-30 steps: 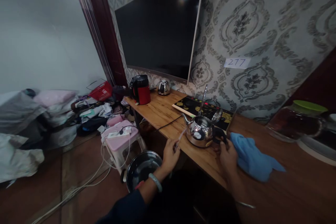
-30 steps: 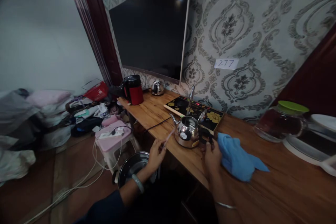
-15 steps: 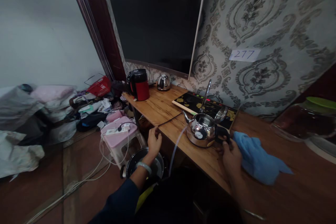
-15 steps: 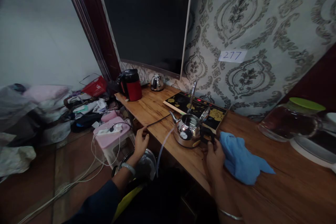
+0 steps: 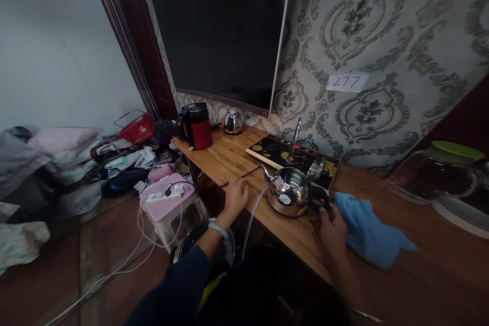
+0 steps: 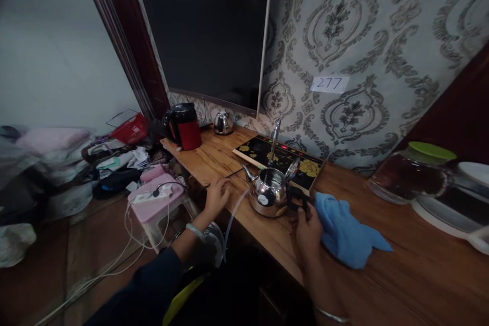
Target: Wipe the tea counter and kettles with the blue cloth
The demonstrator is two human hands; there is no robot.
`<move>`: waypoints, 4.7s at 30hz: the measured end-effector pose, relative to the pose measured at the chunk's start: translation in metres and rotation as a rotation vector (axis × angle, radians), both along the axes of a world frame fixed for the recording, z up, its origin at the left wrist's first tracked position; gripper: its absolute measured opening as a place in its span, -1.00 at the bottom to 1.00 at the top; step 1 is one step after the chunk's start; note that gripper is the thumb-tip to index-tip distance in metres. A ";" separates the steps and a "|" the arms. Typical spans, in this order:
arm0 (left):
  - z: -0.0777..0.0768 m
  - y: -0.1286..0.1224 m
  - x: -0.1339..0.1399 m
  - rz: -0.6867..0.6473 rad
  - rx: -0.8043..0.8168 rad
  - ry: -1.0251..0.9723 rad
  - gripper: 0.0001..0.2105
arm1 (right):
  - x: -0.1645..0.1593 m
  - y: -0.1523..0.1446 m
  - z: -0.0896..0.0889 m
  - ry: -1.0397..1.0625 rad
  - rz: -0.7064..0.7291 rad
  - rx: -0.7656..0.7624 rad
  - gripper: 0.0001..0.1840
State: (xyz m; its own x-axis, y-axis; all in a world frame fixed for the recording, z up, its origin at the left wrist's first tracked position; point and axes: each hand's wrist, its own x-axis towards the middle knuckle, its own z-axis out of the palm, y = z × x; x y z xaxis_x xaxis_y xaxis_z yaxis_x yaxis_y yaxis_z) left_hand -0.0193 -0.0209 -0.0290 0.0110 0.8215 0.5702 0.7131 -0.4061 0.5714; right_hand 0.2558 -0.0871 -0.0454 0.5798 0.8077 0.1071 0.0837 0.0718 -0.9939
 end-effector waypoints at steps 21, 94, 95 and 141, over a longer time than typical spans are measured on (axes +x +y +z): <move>0.000 0.028 0.022 -0.016 -0.108 0.313 -0.83 | -0.005 -0.002 0.005 0.024 0.002 -0.020 -0.35; 0.012 -0.057 -0.042 -0.421 -0.113 0.351 -0.67 | 0.001 0.005 0.000 -0.062 -0.003 0.058 -0.34; 0.014 -0.057 -0.039 -0.392 -0.092 0.340 -0.66 | 0.001 0.005 0.000 -0.072 -0.006 0.058 -0.35; 0.010 0.001 -0.027 -0.018 -0.071 0.306 -0.79 | -0.001 0.004 0.000 -0.090 0.016 0.038 -0.37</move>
